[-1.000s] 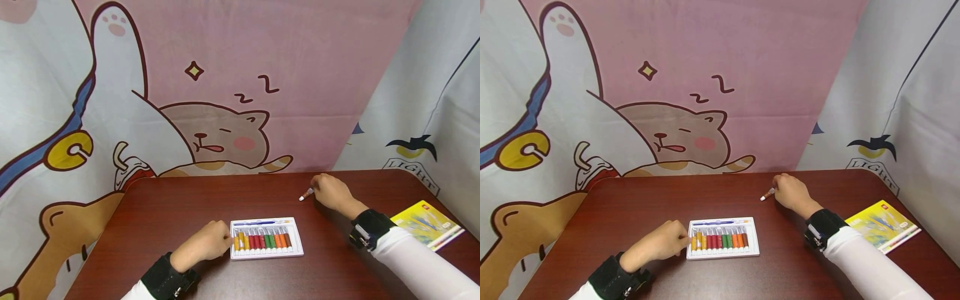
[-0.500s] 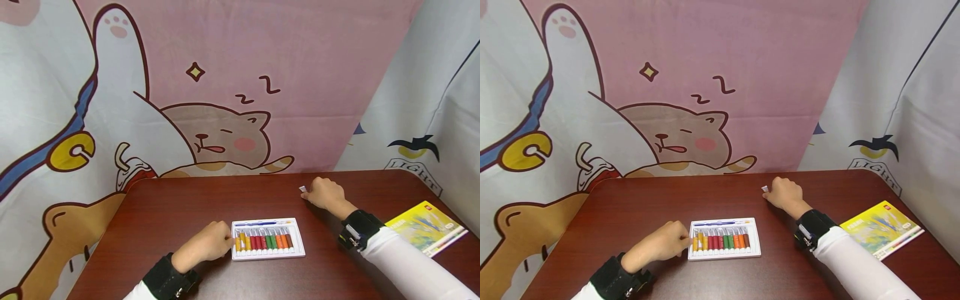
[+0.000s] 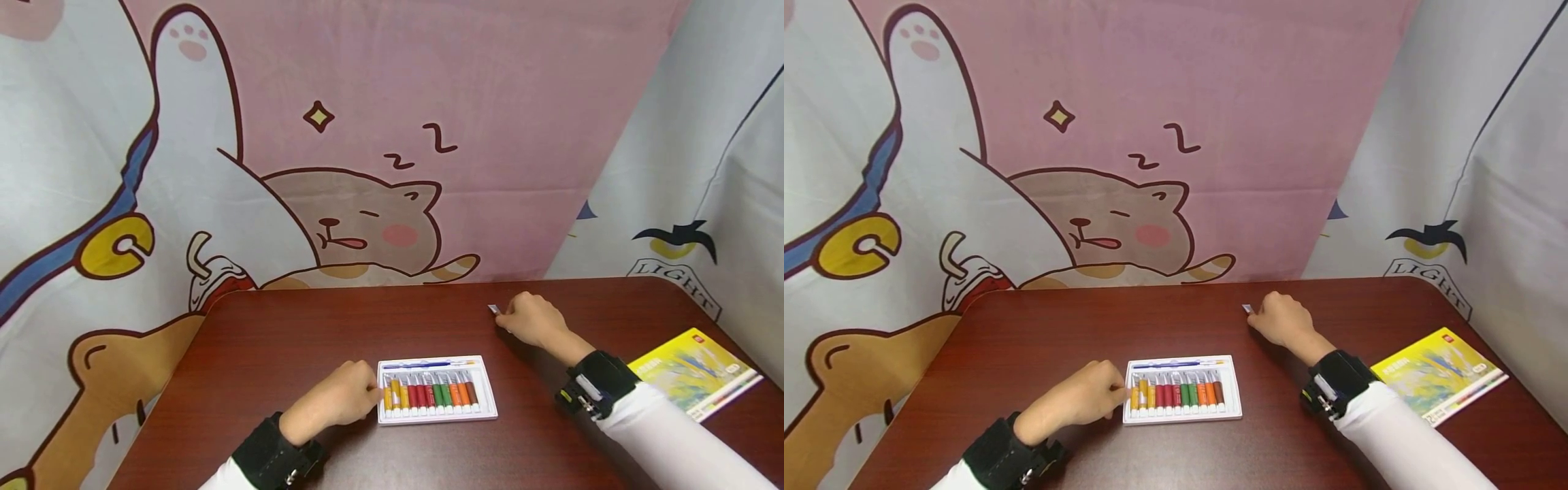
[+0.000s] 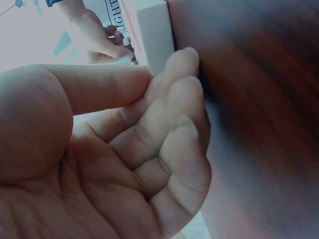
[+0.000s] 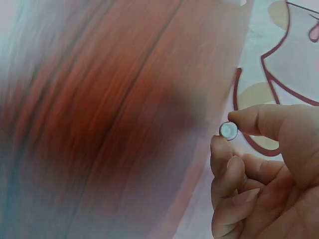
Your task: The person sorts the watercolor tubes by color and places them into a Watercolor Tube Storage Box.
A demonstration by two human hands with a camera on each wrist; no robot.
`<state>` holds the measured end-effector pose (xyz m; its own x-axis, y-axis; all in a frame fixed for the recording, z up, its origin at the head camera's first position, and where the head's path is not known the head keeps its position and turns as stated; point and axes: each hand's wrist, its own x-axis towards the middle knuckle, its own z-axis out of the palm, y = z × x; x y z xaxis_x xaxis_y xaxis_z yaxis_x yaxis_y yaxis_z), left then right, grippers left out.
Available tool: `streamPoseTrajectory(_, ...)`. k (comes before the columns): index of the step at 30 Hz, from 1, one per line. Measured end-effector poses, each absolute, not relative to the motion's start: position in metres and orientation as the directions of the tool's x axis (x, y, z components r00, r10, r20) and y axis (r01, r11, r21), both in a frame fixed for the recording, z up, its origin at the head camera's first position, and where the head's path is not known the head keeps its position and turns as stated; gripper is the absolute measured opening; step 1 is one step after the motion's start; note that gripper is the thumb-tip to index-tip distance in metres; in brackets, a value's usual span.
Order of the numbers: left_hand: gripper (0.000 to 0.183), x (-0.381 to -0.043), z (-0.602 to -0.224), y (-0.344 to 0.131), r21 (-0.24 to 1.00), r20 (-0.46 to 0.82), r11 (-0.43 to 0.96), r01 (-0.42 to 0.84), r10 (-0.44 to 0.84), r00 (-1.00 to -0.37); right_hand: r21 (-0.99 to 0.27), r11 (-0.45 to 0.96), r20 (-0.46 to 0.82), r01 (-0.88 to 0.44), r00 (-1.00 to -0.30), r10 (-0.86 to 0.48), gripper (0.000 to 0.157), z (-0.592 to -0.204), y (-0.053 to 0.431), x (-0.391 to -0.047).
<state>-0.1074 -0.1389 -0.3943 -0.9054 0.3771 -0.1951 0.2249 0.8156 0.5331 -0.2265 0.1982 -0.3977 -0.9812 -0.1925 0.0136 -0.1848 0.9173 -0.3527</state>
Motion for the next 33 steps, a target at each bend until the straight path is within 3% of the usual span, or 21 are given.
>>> streamPoseTrajectory(9, 0.039, -0.109, -0.395, -0.138, 0.529, -0.211, 0.822, 0.212, 0.37, -0.905, -0.491, 0.838, 0.067, -0.24, -0.969, -0.238, 0.032, -0.393, 0.191, -0.203)
streamPoseTrajectory(18, 0.039, -0.109, -0.395, -0.139, 0.537, -0.208, 0.815, 0.216, 0.377, -0.903, -0.561, 0.785, 0.103, -0.264, -0.963, -0.251, 0.026, -0.39, 0.182, -0.163)
streamPoseTrajectory(26, 0.039, -0.108, -0.392, -0.14, 0.54, -0.197, 0.811, 0.225, 0.382, -0.903, -0.545, 0.787, 0.083, -0.289, -0.953, -0.292, 0.021, -0.386, 0.168, -0.134)
streamPoseTrajectory(33, 0.039, -0.108, -0.393, -0.139, 0.539, -0.199, 0.811, 0.226, 0.384, -0.902, -0.499, 0.824, 0.051, -0.269, -0.958, -0.282, 0.036, -0.388, 0.156, -0.116)
